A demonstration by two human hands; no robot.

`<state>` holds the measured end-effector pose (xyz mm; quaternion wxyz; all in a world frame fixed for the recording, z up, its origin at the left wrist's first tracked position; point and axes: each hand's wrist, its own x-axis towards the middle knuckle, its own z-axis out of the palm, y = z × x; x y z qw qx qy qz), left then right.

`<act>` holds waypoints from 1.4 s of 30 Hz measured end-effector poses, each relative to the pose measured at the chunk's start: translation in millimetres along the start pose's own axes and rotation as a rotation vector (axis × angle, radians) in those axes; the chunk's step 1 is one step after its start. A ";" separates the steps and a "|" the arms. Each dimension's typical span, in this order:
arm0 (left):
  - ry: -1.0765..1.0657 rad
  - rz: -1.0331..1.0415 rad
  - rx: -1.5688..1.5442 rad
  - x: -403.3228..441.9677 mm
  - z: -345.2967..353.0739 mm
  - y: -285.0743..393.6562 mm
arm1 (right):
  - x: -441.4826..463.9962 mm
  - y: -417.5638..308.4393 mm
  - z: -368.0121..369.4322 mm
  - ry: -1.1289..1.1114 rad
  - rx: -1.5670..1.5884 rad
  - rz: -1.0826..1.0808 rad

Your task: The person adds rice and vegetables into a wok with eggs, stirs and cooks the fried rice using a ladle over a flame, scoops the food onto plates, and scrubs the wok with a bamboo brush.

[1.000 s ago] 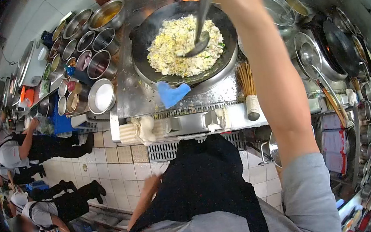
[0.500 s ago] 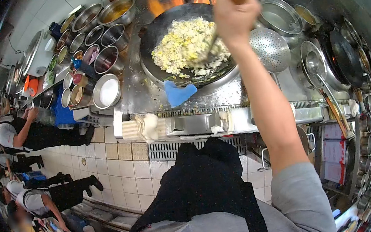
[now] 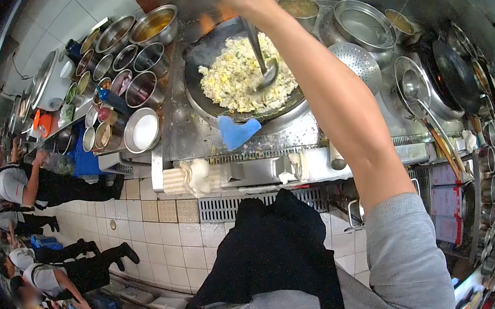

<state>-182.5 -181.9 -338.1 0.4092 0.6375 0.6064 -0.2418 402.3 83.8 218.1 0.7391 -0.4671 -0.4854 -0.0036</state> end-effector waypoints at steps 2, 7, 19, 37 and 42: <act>0.005 -0.012 -0.014 -1.9 5.8 3.3 | -14.8 -37.6 -11.4 0.015 0.216 0.276; 0.043 -0.038 -0.043 -4.4 13.4 -1.7 | -24.2 39.1 -3.5 -0.143 -0.007 -0.023; 0.514 0.223 -0.113 1.8 -85.5 33.1 | 15.2 37.6 33.7 -0.032 -0.183 -0.001; 0.530 0.913 -0.352 -83.4 -203.8 300.7 | 13.9 71.3 47.7 -0.143 0.007 0.107; 0.578 1.060 -0.372 -87.2 -236.0 338.9 | 55.8 -3.0 -14.9 -0.222 0.116 0.397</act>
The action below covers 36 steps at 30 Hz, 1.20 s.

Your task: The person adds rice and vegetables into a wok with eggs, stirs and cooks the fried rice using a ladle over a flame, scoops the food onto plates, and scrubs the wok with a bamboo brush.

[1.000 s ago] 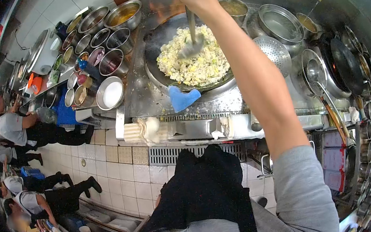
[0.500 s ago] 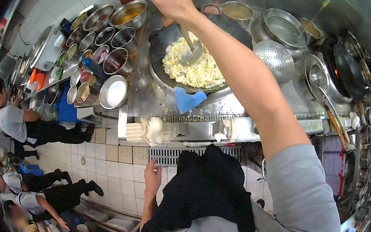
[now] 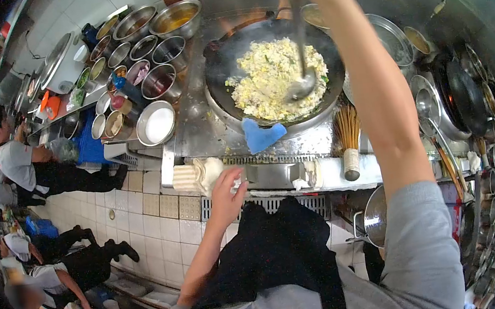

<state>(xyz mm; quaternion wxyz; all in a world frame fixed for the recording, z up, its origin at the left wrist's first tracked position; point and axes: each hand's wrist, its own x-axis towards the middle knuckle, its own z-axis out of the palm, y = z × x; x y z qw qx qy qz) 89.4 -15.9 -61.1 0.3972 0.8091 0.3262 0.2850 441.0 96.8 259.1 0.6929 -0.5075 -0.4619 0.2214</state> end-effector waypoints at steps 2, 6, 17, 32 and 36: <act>0.024 0.101 0.026 26.8 1.3 9.5 | -15.4 32.8 -9.6 0.173 -0.053 -0.213; 0.029 0.282 0.261 89.6 22.4 21.1 | -52.9 93.4 -28.7 0.440 -0.087 -0.465; -0.275 0.234 0.268 144.5 50.3 -9.7 | -88.5 81.6 -80.3 0.649 0.323 -0.172; -0.118 0.390 0.367 7.9 40.9 22.2 | -22.7 26.1 -98.2 0.806 0.250 -0.132; -0.115 0.349 0.335 10.6 -1.2 85.4 | -15.1 2.4 -124.3 0.687 0.310 -0.077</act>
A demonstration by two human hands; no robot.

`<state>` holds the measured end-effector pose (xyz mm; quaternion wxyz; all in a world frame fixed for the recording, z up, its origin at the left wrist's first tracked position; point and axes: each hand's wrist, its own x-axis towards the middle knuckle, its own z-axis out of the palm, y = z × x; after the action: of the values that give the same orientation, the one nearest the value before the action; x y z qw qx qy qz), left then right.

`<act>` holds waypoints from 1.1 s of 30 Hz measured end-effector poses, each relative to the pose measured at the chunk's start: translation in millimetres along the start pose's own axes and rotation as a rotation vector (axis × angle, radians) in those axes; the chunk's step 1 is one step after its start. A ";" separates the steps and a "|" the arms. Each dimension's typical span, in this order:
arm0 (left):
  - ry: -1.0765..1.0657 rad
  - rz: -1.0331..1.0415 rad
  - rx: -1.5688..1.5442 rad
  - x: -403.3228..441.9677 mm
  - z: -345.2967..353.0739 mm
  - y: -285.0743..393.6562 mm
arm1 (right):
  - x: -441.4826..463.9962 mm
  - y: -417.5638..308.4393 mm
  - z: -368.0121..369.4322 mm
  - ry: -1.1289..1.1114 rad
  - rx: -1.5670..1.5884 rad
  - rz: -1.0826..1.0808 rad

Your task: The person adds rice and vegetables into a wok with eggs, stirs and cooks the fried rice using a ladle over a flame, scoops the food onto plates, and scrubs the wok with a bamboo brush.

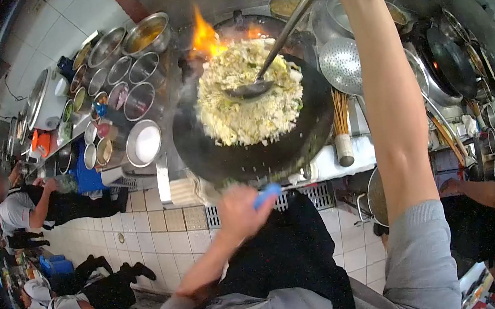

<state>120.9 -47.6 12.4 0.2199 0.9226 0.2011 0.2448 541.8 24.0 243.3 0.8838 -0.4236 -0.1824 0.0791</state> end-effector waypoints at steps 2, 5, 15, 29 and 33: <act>0.034 0.008 0.040 62.0 -12.4 -9.4 | -23.8 9.1 19.0 0.033 -0.101 -0.079; 0.170 0.013 -0.045 51.0 63.9 -56.1 | -58.3 54.8 35.9 0.114 -0.227 -0.222; 0.088 -0.008 0.011 67.2 1.6 -16.6 | -63.0 8.6 44.6 0.002 -0.288 -0.196; 0.145 0.009 0.110 54.9 44.1 -49.2 | -69.5 58.2 44.9 0.169 -0.377 -0.374; -0.091 0.051 0.136 -10.0 77.7 -63.7 | -70.4 20.1 50.6 0.043 -0.064 -0.525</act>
<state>138.0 -23.9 -84.2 0.1593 0.9505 0.1833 0.1939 457.5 52.3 238.8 0.8639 -0.3911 -0.2696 -0.1676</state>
